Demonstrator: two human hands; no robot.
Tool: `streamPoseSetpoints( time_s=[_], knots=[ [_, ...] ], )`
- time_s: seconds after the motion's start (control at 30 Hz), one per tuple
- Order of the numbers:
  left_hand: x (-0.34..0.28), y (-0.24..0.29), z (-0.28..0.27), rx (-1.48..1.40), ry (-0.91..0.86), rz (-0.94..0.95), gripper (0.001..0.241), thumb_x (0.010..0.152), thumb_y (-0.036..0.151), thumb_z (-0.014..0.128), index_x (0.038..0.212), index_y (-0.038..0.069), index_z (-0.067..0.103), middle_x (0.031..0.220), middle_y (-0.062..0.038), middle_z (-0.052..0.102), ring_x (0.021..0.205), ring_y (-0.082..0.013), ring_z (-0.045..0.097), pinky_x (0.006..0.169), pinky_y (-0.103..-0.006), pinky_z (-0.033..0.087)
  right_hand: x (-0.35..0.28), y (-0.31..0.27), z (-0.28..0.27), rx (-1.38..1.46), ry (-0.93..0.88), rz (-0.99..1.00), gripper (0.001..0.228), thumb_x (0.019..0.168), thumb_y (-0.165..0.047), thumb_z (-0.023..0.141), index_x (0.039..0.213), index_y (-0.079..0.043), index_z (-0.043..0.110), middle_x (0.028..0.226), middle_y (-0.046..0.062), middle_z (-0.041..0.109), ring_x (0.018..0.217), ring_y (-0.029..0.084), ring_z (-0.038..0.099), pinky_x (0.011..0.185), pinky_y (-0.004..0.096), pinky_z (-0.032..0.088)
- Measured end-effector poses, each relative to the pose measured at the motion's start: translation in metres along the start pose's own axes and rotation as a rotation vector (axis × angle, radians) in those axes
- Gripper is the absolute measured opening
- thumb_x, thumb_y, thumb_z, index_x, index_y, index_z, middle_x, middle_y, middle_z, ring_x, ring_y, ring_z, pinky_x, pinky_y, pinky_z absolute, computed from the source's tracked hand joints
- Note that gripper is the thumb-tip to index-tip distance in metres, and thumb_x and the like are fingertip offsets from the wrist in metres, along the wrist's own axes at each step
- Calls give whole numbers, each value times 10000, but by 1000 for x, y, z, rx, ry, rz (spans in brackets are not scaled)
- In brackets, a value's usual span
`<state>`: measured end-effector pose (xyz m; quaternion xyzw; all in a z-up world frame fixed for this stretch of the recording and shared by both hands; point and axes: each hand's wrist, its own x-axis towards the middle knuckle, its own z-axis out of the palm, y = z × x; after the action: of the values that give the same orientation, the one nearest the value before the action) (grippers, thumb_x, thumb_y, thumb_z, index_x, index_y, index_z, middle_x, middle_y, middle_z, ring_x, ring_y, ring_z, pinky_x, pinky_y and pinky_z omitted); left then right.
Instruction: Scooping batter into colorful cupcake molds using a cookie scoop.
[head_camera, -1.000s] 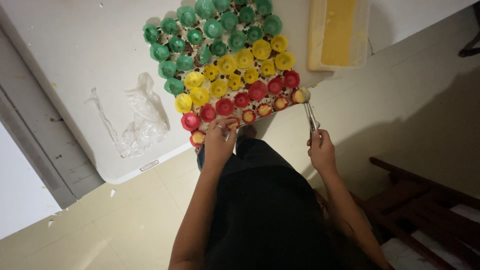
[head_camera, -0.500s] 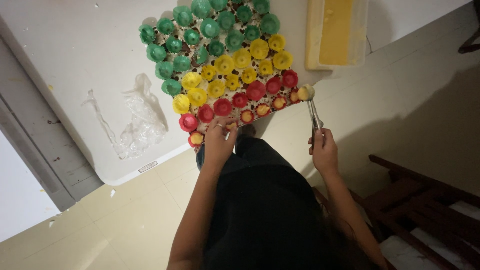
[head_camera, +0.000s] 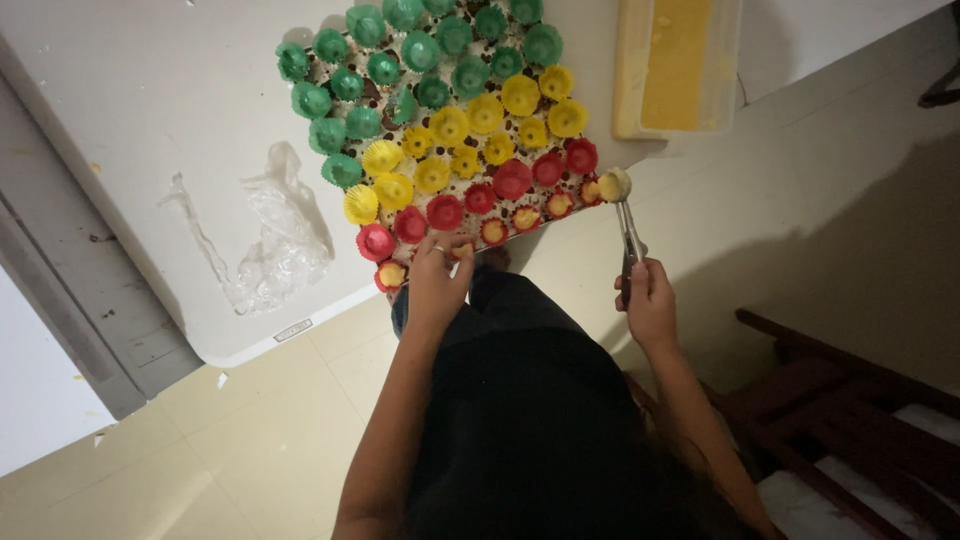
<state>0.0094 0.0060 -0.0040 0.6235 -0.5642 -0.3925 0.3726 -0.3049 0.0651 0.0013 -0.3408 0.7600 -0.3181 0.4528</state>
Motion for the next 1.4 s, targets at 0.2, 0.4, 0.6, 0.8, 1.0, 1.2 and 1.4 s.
streamPoseSetpoints(
  time_s=[0.2,0.4,0.6,0.8,1.0,1.2,1.4],
  knots=[
    [1,4,0,-4,8,9,156,900,96,709,1047,48,732,989,-99,685,776,-220,648,699,-332,536,6,18,-7,110,-57,-17,337,1127,-349,397,1132,-37,524,823,70,622,597,121,560,531,291,494],
    [3,-4,6,77,-13,-43,184,891,130,728,1060,61,752,928,-118,661,751,-240,640,704,-367,531,8,22,-18,283,-120,-11,346,1117,-365,380,1151,-53,527,837,75,636,622,143,595,544,294,527],
    [4,-5,8,50,-39,-46,187,887,141,724,1058,65,738,981,-119,671,750,-238,663,688,-361,535,3,0,-20,255,-148,27,406,1125,-408,356,1179,-62,561,863,80,649,660,150,619,596,310,532],
    [8,2,6,52,-22,-21,206,884,125,725,1082,76,755,984,-128,674,773,-253,661,698,-363,536,2,-22,-11,243,-192,51,432,1114,-428,335,1120,-56,555,844,87,671,620,148,626,556,299,524],
    [9,4,5,0,-38,-105,213,885,115,707,1091,79,746,1035,-124,688,790,-255,685,724,-363,552,29,-44,5,-153,-56,-68,384,1120,-379,397,1133,-46,589,817,74,651,617,137,585,558,301,498],
    [7,1,3,34,-26,-90,216,888,112,706,1098,81,747,1014,-139,687,867,-291,698,804,-378,554,31,-65,3,-467,43,-116,451,1094,-399,450,1116,-29,706,762,67,674,631,171,605,606,364,481],
    [24,28,35,48,-18,38,193,899,168,714,1077,103,751,1050,-146,730,912,-327,719,822,-410,571,27,-65,3,-559,100,-111,493,1082,-443,463,1106,-33,735,751,93,695,676,223,668,634,388,501]
  ],
)
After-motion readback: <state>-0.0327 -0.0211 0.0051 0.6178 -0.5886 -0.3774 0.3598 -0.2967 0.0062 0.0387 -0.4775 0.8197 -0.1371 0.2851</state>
